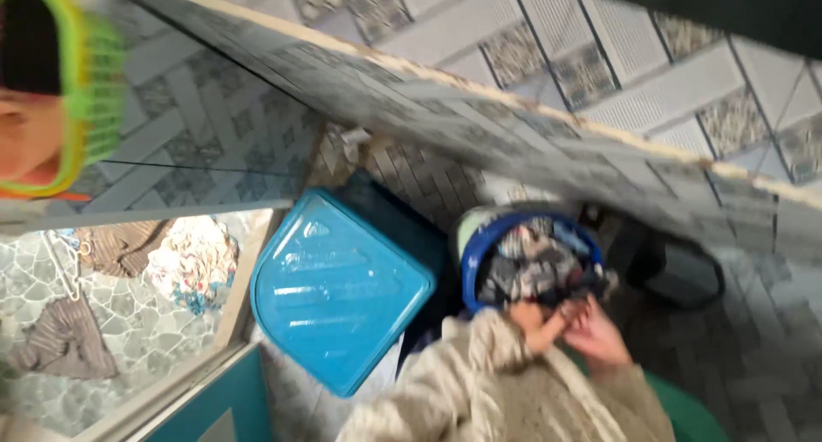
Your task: Hand-washing laundry using a scrubbing board and pouring water with a scoop.
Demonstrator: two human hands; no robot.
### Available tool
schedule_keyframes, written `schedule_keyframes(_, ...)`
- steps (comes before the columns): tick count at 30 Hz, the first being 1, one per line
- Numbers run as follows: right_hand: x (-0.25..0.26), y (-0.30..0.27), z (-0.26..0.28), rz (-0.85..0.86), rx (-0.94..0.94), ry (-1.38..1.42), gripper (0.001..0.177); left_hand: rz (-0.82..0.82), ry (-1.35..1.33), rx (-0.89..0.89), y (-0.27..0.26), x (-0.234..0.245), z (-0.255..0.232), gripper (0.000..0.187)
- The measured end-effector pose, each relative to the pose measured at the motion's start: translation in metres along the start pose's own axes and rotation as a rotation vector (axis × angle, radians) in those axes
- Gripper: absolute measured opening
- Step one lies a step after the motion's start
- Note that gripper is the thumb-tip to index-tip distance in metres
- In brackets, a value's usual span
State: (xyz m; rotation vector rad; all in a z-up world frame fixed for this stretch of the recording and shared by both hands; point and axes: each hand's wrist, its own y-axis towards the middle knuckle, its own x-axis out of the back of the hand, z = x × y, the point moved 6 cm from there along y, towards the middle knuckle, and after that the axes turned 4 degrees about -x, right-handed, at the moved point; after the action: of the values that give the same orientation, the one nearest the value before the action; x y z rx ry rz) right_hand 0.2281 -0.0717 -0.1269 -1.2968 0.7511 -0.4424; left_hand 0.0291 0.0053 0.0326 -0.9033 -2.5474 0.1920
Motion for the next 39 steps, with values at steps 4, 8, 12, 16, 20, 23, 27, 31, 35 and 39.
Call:
schedule_keyframes(4,-0.087,-0.118,0.009,-0.023,0.100,-0.006,0.046,-0.119,-0.105,-0.074,-0.029,0.026,-0.038,0.046)
schedule_keyframes(8,-0.100,-0.104,0.005,0.558,-0.050,0.365,0.049,-0.142,0.052,-0.184,-0.048,0.040,-0.051,0.040)
schedule_keyframes(12,-0.106,-0.063,0.000,0.299,0.036,0.383,0.047,-0.224,0.161,-0.272,-0.061,0.073,-0.042,0.032)
schedule_keyframes(16,-0.133,-0.076,-0.020,-0.022,0.066,0.110,0.037,-0.347,0.085,-0.216,-0.065,0.100,-0.038,0.030)
schedule_keyframes(20,-0.089,0.044,-0.019,0.142,0.150,0.186,0.037,-0.313,0.132,-0.155,-0.071,0.095,-0.003,0.032)
schedule_keyframes(23,-0.159,0.006,-0.013,0.130,0.084,0.208,0.042,-0.451,0.039,-0.091,-0.060,0.115,0.013,0.031)
schedule_keyframes(27,-0.189,-0.036,0.007,0.118,0.023,0.162,0.045,-0.594,-0.057,-0.148,-0.060,0.119,-0.007,0.029)
schedule_keyframes(31,-0.229,-0.062,0.037,0.280,-0.078,0.041,0.052,-0.576,-0.089,-0.087,-0.060,0.140,-0.047,0.029)
schedule_keyframes(35,-0.305,-0.170,0.038,0.372,-0.021,-0.149,0.054,-0.615,-0.237,0.074,-0.091,0.207,-0.121,0.033)
schedule_keyframes(39,-0.376,-0.273,0.025,0.645,-0.072,-0.172,0.047,-0.694,-0.308,-0.083,-0.126,0.236,-0.171,0.035)
